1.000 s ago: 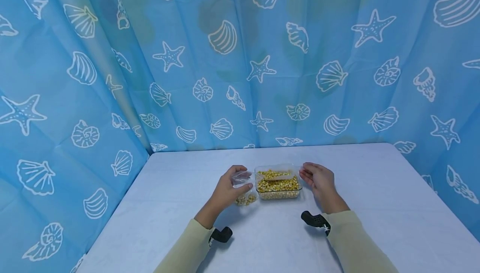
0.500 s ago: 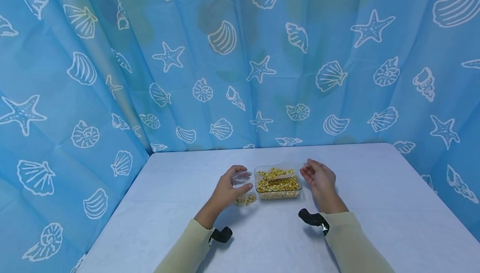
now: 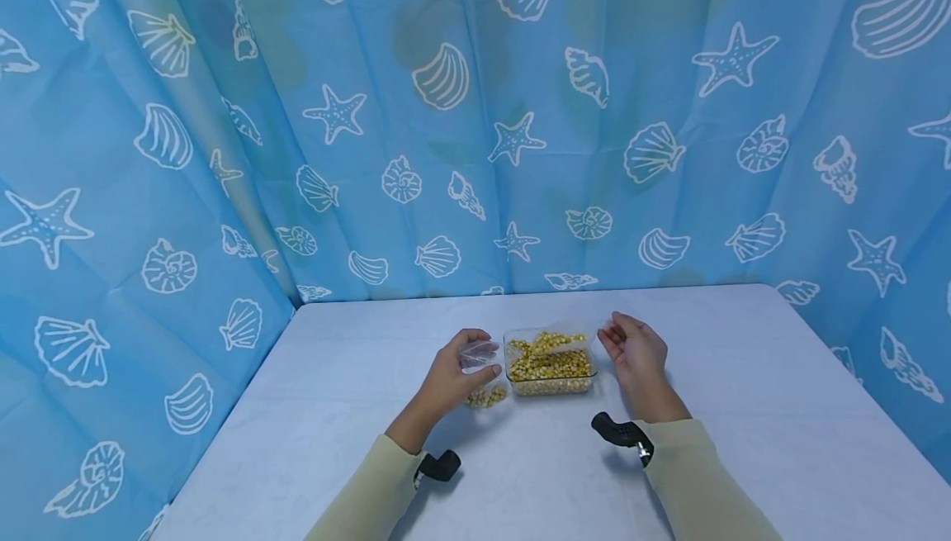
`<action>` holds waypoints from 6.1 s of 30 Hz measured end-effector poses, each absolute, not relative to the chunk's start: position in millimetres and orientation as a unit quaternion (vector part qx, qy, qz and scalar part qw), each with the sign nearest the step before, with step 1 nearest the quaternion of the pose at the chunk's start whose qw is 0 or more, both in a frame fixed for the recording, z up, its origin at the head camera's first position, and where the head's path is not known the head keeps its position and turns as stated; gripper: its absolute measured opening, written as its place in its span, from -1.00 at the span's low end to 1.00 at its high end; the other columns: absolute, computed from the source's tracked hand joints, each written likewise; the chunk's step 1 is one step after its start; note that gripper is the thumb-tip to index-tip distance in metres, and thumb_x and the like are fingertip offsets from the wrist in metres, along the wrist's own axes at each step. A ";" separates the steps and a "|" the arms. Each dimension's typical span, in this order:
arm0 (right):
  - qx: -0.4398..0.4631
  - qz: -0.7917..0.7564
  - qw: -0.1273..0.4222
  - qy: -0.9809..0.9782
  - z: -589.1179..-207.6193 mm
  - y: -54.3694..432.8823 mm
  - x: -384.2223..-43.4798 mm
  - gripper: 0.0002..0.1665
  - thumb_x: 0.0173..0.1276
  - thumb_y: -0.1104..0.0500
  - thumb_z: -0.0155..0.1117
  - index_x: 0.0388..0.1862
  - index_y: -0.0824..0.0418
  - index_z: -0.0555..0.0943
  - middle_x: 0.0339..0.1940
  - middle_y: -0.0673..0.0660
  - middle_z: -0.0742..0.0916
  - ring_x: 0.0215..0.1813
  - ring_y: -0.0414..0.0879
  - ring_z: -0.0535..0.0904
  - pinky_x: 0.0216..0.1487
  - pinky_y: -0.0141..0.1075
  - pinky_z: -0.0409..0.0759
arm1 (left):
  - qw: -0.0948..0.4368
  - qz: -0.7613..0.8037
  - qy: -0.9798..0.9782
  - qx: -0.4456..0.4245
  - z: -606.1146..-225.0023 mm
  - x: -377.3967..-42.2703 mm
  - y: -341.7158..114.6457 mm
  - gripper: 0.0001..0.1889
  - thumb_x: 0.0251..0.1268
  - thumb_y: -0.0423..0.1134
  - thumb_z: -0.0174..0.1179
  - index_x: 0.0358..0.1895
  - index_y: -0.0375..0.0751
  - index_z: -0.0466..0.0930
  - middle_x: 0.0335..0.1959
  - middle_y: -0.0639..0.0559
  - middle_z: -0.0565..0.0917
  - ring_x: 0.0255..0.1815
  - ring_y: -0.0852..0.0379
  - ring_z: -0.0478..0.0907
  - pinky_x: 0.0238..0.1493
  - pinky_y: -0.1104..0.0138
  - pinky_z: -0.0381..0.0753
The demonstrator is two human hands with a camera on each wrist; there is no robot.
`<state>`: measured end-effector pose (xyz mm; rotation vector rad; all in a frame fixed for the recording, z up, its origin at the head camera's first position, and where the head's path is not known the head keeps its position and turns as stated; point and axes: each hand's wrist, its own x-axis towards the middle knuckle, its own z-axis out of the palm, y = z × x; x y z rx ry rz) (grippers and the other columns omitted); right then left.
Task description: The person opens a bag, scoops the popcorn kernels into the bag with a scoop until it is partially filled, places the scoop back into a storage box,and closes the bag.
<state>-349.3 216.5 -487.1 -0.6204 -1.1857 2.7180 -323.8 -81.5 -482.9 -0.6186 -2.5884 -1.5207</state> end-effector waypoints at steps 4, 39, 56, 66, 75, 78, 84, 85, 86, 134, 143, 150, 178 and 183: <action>-0.202 0.894 0.065 -0.394 -486.1 216.2 -349.3 -0.62 0.44 0.09 0.23 0.15 0.12 0.40 0.00 0.10 0.48 0.11 -0.11 0.49 0.05 -0.34 0.56 | 0.038 -0.492 -0.846 -0.202 -484.4 -324.2 -80.9 -0.44 0.21 -0.04 0.36 0.25 -0.07 0.43 0.05 0.34 0.59 0.29 0.11 0.38 0.26 -0.04 0.32; -0.160 0.897 0.078 -0.404 -436.7 192.0 -336.6 -0.66 0.38 0.18 0.31 0.05 0.22 0.46 -0.13 0.12 0.52 -0.06 -0.08 0.52 0.02 -0.31 0.58 | 0.028 -0.509 -0.838 -0.192 -486.8 -323.7 -78.9 -0.37 0.18 0.17 0.33 0.24 -0.05 0.43 0.07 0.23 0.60 0.12 0.12 0.52 0.11 0.07 0.49; -0.142 0.893 0.053 -0.423 -445.8 176.1 -335.4 -0.73 0.39 0.18 0.30 -0.02 0.24 0.49 -0.21 0.11 0.55 -0.18 -0.12 0.56 0.02 -0.31 0.58 | 0.021 -0.500 -0.849 -0.170 -483.0 -322.3 -78.0 -0.35 0.13 0.23 0.33 0.24 0.03 0.43 0.09 0.22 0.59 0.20 0.07 0.47 0.20 0.00 0.41; -0.110 0.875 0.087 -0.463 -463.8 175.4 -349.2 -0.67 0.35 0.10 0.35 -0.01 0.19 0.52 -0.17 0.13 0.57 -0.12 -0.08 0.58 0.01 -0.28 0.60 | 0.014 -0.490 -0.854 -0.174 -482.7 -321.9 -76.9 -0.43 0.17 0.18 0.32 0.20 0.04 0.50 0.08 0.18 0.59 0.19 0.05 0.47 0.17 0.02 0.44; -0.095 0.871 0.089 -0.473 -467.8 171.5 -353.4 -0.66 0.34 0.10 0.37 -0.03 0.24 0.52 -0.22 0.14 0.60 -0.17 -0.06 0.62 -0.03 -0.26 0.62 | 0.011 -0.487 -0.857 -0.168 -483.7 -322.7 -77.6 -0.39 0.18 0.26 0.27 0.21 0.01 0.54 0.10 0.12 0.59 0.11 0.07 0.53 0.10 0.07 0.51; -0.100 0.876 0.083 -0.465 -454.0 165.8 -345.2 -0.72 0.38 0.16 0.31 -0.05 0.27 0.50 -0.27 0.13 0.59 -0.24 -0.09 0.61 -0.07 -0.29 0.63 | 0.014 -0.484 -0.858 -0.169 -483.2 -322.5 -78.1 -0.40 0.18 0.26 0.26 0.20 0.01 0.55 0.11 0.12 0.59 0.14 0.06 0.51 0.12 0.06 0.49; -0.126 0.877 0.063 -0.460 -440.1 162.1 -340.3 -0.76 0.41 0.19 0.27 -0.04 0.24 0.48 -0.28 0.11 0.58 -0.27 -0.12 0.59 -0.08 -0.31 0.63 | 0.019 -0.487 -0.855 -0.177 -482.6 -323.3 -78.3 -0.43 0.22 0.23 0.25 0.19 -0.01 0.56 0.06 0.15 0.61 0.07 0.11 0.55 0.08 0.11 0.53; -0.127 0.877 0.062 -0.460 -440.1 162.1 -340.7 -0.76 0.41 0.20 0.26 -0.03 0.24 0.48 -0.28 0.11 0.58 -0.27 -0.12 0.60 -0.08 -0.30 0.63 | 0.018 -0.487 -0.855 -0.176 -482.6 -323.5 -78.2 -0.43 0.22 0.23 0.25 0.19 -0.01 0.55 0.05 0.15 0.62 0.06 0.11 0.56 0.06 0.12 0.54; -0.127 0.876 0.062 -0.460 -440.1 161.8 -340.8 -0.77 0.42 0.20 0.26 -0.03 0.24 0.47 -0.29 0.11 0.58 -0.28 -0.12 0.60 -0.09 -0.31 0.63 | 0.016 -0.487 -0.856 -0.173 -482.6 -323.6 -78.2 -0.43 0.22 0.23 0.26 0.19 -0.01 0.55 0.04 0.15 0.62 0.04 0.12 0.56 0.05 0.12 0.54; -0.072 0.857 0.078 -0.504 -430.4 153.7 -336.3 -0.72 0.38 0.26 0.28 -0.03 0.35 0.46 -0.28 0.16 0.59 -0.33 -0.12 0.62 -0.13 -0.28 0.64 | 0.023 -0.474 -0.863 -0.170 -484.5 -326.1 -79.3 -0.39 0.20 0.27 0.24 0.21 -0.02 0.54 0.05 0.14 0.63 0.00 0.15 0.59 -0.01 0.17 0.58; -0.052 0.843 0.090 -0.527 -428.0 151.6 -335.5 -0.69 0.38 0.22 0.30 -0.04 0.37 0.47 -0.26 0.17 0.58 -0.32 -0.12 0.62 -0.12 -0.26 0.64 | 0.026 -0.476 -0.862 -0.173 -483.3 -325.5 -79.7 -0.40 0.20 0.28 0.22 0.20 0.00 0.55 0.06 0.13 0.63 0.00 0.12 0.60 -0.02 0.16 0.59; -0.058 0.845 0.087 -0.525 -426.8 151.1 -335.4 -0.69 0.37 0.22 0.31 -0.03 0.35 0.47 -0.23 0.18 0.57 -0.30 -0.11 0.62 -0.11 -0.26 0.64 | 0.027 -0.485 -0.857 -0.172 -485.2 -326.7 -80.1 -0.35 0.19 0.30 0.22 0.23 -0.04 0.54 0.07 0.12 0.62 0.01 0.10 0.60 -0.02 0.14 0.60; 0.043 0.762 0.184 -0.620 -400.3 130.5 -326.0 -0.73 0.36 0.18 0.33 -0.13 0.38 0.57 -0.29 0.20 0.64 -0.29 -0.04 0.65 -0.19 -0.20 0.67 | 0.061 -0.493 -0.856 -0.144 -471.1 -320.0 -80.1 -0.30 0.13 0.29 0.29 0.24 -0.08 0.53 0.25 0.01 0.53 0.31 -0.05 0.40 0.22 -0.07 0.39; 0.085 0.715 0.218 -0.659 -395.0 125.9 -318.4 -0.75 0.38 0.17 0.31 -0.14 0.35 0.58 -0.27 0.21 0.66 -0.29 -0.04 0.67 -0.20 -0.23 0.67 | 0.062 -0.495 -0.855 -0.144 -470.5 -320.3 -80.1 -0.26 0.11 0.31 0.28 0.27 -0.07 0.50 0.26 0.03 0.52 0.31 -0.04 0.39 0.22 -0.07 0.38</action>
